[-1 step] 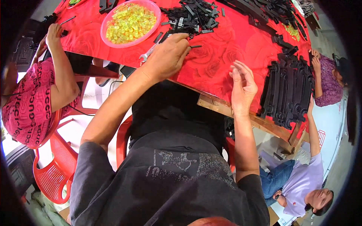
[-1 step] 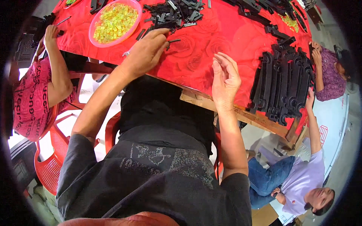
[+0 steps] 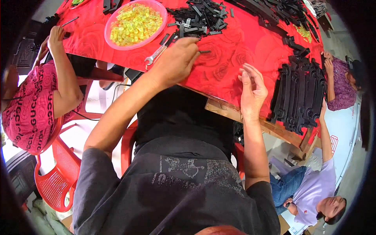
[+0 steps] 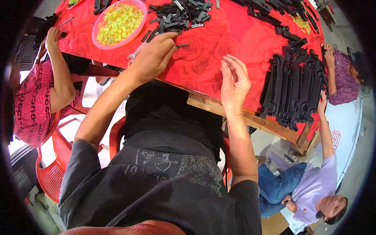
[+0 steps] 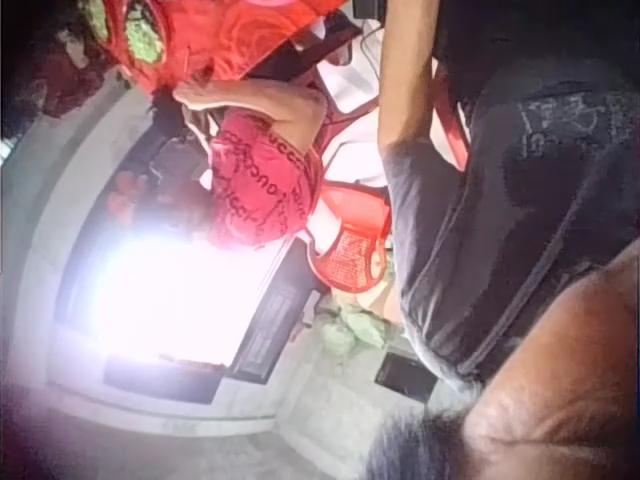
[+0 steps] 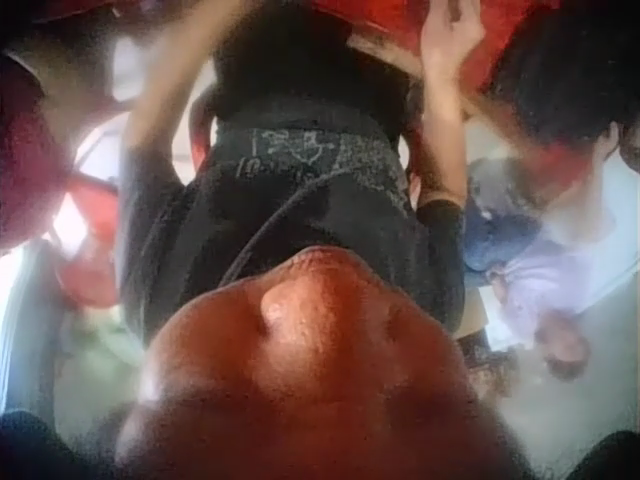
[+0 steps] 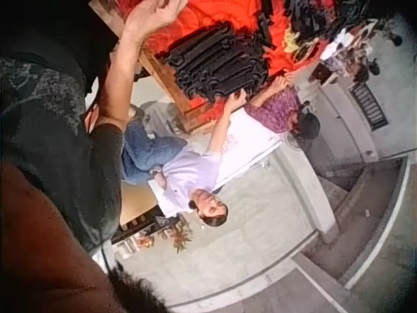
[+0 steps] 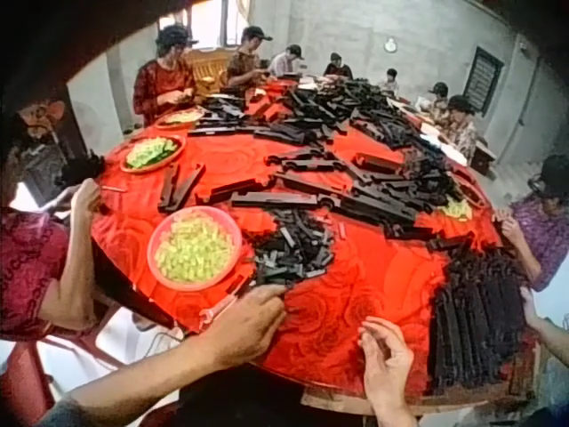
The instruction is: The person assembles plastic components by hand, fitting smaller parts into a plastic housing on a table.
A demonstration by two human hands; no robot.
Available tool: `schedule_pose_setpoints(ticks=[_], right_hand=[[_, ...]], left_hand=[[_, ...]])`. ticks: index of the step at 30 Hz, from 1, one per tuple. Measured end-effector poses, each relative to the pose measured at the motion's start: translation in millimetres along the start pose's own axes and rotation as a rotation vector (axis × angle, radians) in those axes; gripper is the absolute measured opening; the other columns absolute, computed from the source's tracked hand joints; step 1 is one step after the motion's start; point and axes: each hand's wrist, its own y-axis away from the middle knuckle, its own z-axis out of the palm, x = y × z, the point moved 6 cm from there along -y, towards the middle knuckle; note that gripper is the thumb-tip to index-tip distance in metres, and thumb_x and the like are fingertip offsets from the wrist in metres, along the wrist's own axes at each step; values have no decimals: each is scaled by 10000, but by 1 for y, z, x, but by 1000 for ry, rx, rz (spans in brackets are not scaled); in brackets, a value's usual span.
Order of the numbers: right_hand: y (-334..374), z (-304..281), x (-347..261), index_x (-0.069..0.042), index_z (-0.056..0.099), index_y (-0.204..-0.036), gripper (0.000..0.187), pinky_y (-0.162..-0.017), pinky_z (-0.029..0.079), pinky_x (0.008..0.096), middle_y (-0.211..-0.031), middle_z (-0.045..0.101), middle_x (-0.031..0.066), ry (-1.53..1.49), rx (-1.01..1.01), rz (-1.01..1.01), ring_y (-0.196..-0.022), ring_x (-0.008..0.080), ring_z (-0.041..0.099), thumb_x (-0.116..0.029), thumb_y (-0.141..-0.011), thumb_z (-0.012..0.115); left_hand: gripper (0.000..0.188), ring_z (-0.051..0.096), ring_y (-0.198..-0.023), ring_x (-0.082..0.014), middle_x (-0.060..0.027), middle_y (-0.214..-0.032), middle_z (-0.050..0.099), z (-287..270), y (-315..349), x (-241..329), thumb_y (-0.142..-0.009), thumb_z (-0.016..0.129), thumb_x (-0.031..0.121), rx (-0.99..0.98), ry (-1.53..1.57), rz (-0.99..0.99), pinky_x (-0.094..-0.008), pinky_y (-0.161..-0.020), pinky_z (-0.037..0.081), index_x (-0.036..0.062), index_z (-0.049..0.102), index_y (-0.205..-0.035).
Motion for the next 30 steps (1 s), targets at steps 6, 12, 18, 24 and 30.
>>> schedule_pose_setpoints(ticks=[6,12,18,24,30], right_hand=[[-17,-8,14,14,678,-1116,173,-805,575,280,-1114,647,77,-126,51,105,-965,133,653,-58,-968,622],[-41,-3,18,18,660,-1145,204,-787,577,281,-1035,685,78,-257,91,109,-914,149,680,-92,-978,620],[-66,-4,23,16,632,-1180,256,-716,575,270,-1033,697,111,-406,139,94,-826,158,694,-145,-981,628],[-73,-9,41,-8,609,-1232,293,-527,502,233,-816,698,95,-496,93,146,-590,114,637,-211,-1042,517],[-64,16,28,-14,659,-1130,231,-674,556,276,-905,702,102,-236,-169,-9,-747,163,684,7,-962,500]], left_hand=[[119,564,-1111,-411,-231,-1257,554,2,15,13,-935,599,68,-62,79,-52,-438,-937,476,-27,531,-961],[187,546,-1108,-415,-240,-1170,560,-4,12,-4,-891,628,83,23,-79,-112,-446,-939,474,-38,546,-1008],[249,557,-1089,-390,-214,-1152,570,-10,6,7,-843,683,84,53,-176,-133,-447,-922,478,-18,566,-1037],[223,572,-1113,-363,-186,-1189,596,-1,-4,15,-868,677,82,-65,-18,-92,-421,-930,482,-16,593,-1049],[253,649,-984,-359,-176,-1039,665,22,-57,30,-930,621,118,-59,144,-140,-396,-845,518,-17,589,-1141]])
